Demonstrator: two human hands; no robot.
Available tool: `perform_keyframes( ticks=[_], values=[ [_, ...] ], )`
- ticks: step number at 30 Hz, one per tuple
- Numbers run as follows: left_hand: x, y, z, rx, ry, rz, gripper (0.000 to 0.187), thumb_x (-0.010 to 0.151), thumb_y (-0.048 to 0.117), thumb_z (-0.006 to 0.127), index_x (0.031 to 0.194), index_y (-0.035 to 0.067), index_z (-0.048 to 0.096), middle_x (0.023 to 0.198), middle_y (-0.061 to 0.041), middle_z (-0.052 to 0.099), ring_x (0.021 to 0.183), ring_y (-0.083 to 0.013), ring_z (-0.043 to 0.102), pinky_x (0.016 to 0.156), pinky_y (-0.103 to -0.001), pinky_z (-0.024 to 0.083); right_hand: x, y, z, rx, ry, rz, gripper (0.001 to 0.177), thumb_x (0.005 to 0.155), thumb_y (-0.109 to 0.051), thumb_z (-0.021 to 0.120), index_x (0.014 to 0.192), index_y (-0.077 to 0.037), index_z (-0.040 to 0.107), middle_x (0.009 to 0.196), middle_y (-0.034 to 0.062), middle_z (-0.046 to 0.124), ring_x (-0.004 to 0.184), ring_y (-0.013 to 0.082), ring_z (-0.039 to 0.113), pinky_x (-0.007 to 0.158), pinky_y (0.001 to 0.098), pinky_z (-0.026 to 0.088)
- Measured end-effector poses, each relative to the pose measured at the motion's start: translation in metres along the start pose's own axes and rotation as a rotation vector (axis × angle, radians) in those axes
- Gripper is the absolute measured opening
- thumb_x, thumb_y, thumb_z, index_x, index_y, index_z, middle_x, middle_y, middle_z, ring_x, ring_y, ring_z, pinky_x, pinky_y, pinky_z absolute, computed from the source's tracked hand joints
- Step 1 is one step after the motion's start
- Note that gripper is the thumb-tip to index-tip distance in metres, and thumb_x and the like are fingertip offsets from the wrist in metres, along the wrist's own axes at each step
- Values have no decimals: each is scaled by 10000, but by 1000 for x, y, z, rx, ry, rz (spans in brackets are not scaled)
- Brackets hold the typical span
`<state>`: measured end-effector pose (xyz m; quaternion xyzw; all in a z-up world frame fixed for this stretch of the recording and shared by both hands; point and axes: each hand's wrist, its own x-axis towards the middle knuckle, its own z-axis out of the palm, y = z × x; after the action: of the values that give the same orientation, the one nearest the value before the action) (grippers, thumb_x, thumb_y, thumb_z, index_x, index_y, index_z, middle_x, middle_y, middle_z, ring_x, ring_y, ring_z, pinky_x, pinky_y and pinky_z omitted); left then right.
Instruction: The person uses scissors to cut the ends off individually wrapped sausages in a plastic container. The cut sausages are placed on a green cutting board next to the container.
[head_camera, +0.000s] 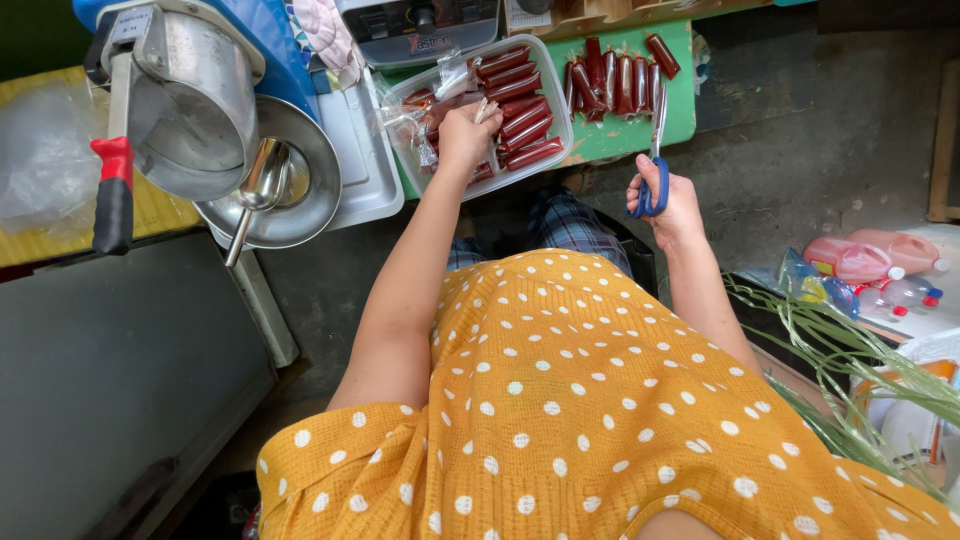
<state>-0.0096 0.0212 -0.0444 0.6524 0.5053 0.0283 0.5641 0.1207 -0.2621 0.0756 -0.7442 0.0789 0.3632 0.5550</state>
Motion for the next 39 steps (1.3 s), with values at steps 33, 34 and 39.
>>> perform_keyframes(
  ticks=[33, 34, 39],
  values=[
    [-38, 22, -18, 708, 76, 207, 257, 792, 376, 727, 990, 213, 718, 838, -87, 757, 857, -399, 774, 753, -597, 620, -19, -7, 26, -35, -84, -58, 441, 1004, -442, 779, 799, -67, 669, 648, 52, 648, 521, 90, 691, 545, 207, 612],
    [-64, 50, -39, 682, 188, 238, 273, 895, 400, 658, 1064, 186, 646, 855, -99, 747, 863, -387, 776, 765, -590, 623, -19, -6, 24, -27, -75, -48, 440, 999, -437, 787, 795, -65, 671, 644, 59, 648, 521, 100, 695, 548, 213, 615],
    [-66, 36, -97, 659, 404, 239, 515, 870, 254, 834, 1276, 181, 525, 958, -116, 718, 906, -409, 757, 768, -604, 620, -12, 3, 17, -16, -58, -30, 439, 996, -438, 793, 800, -65, 670, 645, 61, 647, 526, 101, 698, 558, 216, 618]
  ],
)
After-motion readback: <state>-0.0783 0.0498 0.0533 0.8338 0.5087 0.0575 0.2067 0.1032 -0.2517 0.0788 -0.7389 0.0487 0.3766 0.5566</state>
